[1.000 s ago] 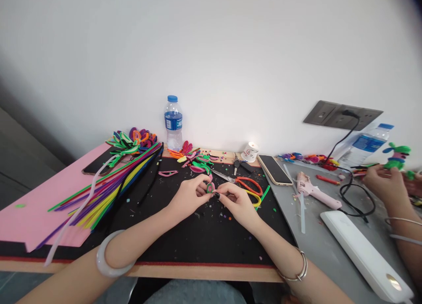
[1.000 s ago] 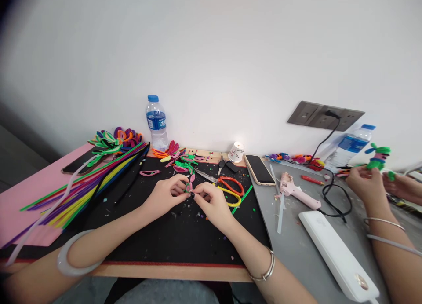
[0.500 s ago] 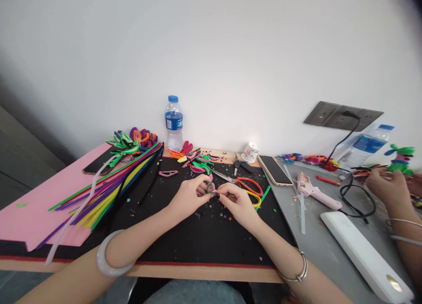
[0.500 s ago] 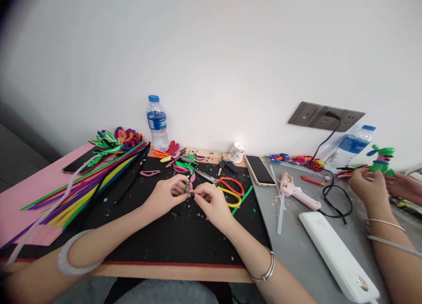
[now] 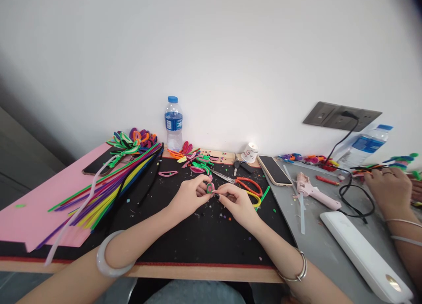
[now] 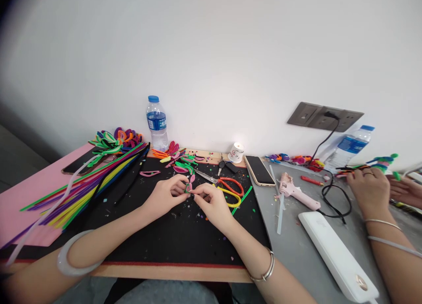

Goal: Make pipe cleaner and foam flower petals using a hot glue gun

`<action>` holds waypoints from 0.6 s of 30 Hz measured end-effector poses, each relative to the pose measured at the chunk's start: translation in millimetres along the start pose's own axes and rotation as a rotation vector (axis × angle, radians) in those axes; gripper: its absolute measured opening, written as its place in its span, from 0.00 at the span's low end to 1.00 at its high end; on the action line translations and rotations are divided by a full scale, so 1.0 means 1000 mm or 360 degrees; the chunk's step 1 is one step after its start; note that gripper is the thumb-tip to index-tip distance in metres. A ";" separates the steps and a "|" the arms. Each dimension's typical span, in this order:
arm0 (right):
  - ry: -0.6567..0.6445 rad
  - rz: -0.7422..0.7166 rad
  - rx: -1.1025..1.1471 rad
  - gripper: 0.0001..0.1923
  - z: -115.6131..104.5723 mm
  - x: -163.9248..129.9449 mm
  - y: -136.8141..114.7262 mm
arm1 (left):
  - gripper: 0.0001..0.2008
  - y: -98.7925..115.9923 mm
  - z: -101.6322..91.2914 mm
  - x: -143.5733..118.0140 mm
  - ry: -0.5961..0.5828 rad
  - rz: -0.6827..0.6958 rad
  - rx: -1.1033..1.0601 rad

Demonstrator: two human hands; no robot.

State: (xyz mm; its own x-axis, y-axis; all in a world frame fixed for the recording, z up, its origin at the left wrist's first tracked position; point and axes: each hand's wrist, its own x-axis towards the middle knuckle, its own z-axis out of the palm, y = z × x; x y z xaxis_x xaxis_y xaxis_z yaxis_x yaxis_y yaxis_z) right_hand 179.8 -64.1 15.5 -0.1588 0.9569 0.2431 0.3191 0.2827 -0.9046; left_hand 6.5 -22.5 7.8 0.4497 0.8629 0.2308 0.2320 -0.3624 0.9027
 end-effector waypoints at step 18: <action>0.0003 -0.0001 -0.0018 0.06 -0.001 0.002 -0.004 | 0.09 0.005 -0.002 -0.001 -0.0069 0.0055 0.0048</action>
State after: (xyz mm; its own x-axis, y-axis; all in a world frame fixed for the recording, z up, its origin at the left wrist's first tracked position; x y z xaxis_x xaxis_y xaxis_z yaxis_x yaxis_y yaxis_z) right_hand 179.4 -63.6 20.0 -0.1570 0.9569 0.2442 0.3297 0.2839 -0.9004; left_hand 5.7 -24.2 12.4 0.4945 0.8338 0.2454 0.2412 -0.4029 0.8829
